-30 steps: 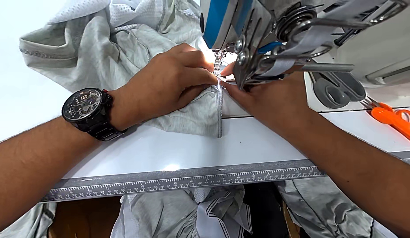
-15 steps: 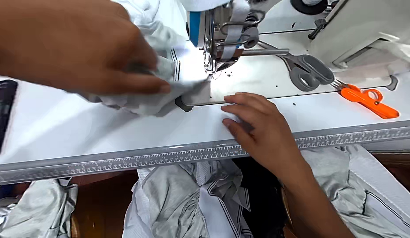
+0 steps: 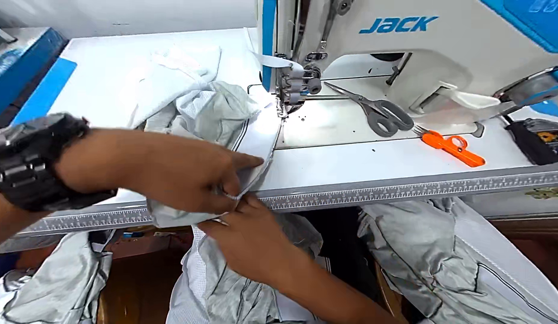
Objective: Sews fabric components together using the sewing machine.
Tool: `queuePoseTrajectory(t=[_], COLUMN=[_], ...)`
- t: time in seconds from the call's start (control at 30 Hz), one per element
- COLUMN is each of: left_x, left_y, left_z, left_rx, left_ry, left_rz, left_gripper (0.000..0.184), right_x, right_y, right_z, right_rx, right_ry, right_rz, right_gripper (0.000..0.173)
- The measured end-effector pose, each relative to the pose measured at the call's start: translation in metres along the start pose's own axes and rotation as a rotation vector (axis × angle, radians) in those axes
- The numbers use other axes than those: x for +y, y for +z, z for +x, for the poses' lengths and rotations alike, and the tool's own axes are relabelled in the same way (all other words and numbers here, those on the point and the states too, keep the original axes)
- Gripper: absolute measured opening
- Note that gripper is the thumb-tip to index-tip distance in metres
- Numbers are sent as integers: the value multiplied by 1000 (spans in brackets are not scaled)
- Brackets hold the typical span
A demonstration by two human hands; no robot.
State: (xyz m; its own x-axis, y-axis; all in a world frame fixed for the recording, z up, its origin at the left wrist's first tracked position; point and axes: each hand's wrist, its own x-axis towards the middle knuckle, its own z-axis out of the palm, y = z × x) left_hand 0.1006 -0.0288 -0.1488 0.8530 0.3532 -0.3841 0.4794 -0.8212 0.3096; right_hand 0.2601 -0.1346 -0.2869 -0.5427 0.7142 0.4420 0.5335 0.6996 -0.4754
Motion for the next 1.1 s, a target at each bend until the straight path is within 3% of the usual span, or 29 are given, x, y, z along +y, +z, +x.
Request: queuePoseTrajectory(t=[0.07, 0.1, 0.17, 0.27, 0.37, 0.7, 0.93, 1.1], left_x=[-13, -13, 1, 34, 50, 59, 64, 52], left_y=[19, 28, 37, 39, 44, 46, 35, 35], left_z=[-4, -2, 10, 29, 43, 79, 101, 108], left_rx=[68, 124, 206, 225, 169, 309, 220, 403], left_ry=[36, 64, 89, -4, -126, -350, -450, -412], left_rz=[-2, 8, 75, 228, 317, 486, 621, 534], left_gripper=[34, 35, 37, 38, 40, 31, 21, 14], right_x=[42, 63, 104, 140, 140, 137, 138, 138], right_y=[-41, -64, -96, -98, -92, -91, -90, -90], right_z=[-21, -20, 4, 35, 35, 33, 34, 34], right_rx=[229, 251, 178, 41, -19, 0, -6, 3], right_ry=[45, 126, 230, 146, 112, 120, 126, 124], right_rz=[-64, -124, -220, -223, -246, -254, -255, -251], right_gripper=[22, 24, 36, 45, 47, 44, 43, 39])
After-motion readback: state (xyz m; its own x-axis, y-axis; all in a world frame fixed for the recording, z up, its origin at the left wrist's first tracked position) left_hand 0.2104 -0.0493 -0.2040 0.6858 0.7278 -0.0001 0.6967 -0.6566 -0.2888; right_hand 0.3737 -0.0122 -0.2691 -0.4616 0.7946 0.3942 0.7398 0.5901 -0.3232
